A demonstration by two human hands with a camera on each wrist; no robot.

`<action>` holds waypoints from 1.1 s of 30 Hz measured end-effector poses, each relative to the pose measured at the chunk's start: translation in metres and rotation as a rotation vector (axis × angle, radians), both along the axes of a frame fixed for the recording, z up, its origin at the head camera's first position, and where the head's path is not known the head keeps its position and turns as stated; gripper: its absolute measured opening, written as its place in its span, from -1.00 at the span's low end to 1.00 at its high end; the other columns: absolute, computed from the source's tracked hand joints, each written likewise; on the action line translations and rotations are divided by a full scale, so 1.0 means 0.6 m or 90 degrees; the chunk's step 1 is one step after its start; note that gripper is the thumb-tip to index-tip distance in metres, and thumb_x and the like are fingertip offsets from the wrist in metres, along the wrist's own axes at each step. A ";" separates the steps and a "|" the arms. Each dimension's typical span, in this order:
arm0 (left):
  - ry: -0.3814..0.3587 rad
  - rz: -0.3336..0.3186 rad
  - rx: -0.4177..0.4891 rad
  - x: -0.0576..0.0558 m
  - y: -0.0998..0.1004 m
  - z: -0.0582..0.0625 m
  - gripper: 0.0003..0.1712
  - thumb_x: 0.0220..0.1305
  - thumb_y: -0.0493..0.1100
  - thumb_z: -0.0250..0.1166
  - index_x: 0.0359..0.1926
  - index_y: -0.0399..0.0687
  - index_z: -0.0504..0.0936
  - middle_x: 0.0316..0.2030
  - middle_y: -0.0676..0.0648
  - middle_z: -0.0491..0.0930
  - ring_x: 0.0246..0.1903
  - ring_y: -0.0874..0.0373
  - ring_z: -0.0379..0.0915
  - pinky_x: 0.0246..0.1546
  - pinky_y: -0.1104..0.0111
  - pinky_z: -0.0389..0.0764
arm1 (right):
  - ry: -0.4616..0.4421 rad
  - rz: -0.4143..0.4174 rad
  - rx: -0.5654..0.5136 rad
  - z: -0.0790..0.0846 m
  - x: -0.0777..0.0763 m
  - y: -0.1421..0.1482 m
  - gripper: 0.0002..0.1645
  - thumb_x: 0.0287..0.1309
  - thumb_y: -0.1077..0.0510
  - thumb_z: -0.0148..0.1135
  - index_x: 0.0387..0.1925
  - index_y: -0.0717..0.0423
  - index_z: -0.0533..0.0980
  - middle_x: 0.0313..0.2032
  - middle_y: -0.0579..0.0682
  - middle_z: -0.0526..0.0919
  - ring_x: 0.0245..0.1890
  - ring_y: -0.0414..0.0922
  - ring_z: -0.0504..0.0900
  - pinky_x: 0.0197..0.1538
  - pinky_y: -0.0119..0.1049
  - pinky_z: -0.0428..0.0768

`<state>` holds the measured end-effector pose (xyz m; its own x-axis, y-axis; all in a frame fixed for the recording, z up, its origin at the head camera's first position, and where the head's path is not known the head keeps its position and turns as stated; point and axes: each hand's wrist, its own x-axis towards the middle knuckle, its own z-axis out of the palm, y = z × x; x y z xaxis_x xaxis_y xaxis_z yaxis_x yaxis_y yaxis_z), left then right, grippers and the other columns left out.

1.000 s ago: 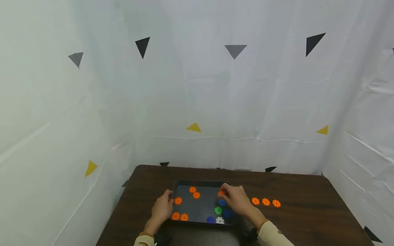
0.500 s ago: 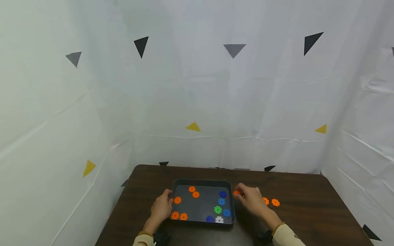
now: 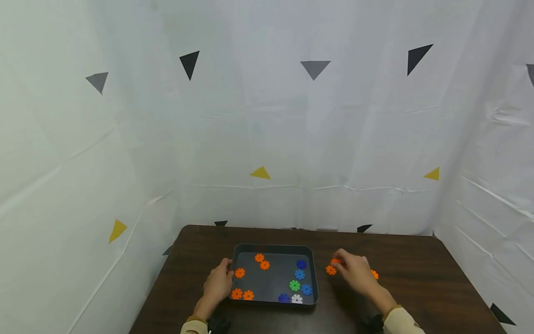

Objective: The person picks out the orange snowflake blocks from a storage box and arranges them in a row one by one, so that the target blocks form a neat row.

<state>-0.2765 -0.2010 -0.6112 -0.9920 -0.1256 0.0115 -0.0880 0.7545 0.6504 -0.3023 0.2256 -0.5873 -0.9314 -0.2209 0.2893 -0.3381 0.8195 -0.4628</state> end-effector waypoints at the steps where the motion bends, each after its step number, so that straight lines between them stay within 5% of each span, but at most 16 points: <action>1: 0.000 -0.002 0.000 0.000 0.000 0.000 -0.58 0.56 -0.20 0.25 0.35 -0.10 0.52 -0.18 -0.09 0.72 -0.42 0.13 0.55 -0.46 0.20 0.46 | 0.001 -0.002 -0.001 0.001 0.001 0.004 -0.85 0.32 0.11 0.46 -0.13 -0.06 0.64 -0.41 -0.22 0.74 -0.42 -0.31 0.60 -0.09 -0.09 0.34; 33: -0.007 0.000 0.012 -0.003 -0.001 -0.006 -0.58 0.56 -0.18 0.25 0.35 -0.07 0.52 -0.19 -0.06 0.72 -0.42 0.16 0.54 -0.46 0.23 0.44 | -0.028 -0.067 0.024 -0.021 0.018 0.106 -0.83 0.37 0.11 0.41 -0.07 0.05 0.65 -0.38 -0.17 0.75 -0.39 -0.20 0.63 -0.16 0.04 0.42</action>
<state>-0.2780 -0.2016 -0.6147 -0.9921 -0.1257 -0.0018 -0.0952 0.7417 0.6640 -0.2916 0.2892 -0.5996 -0.9618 -0.1307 0.2405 -0.2286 0.8668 -0.4433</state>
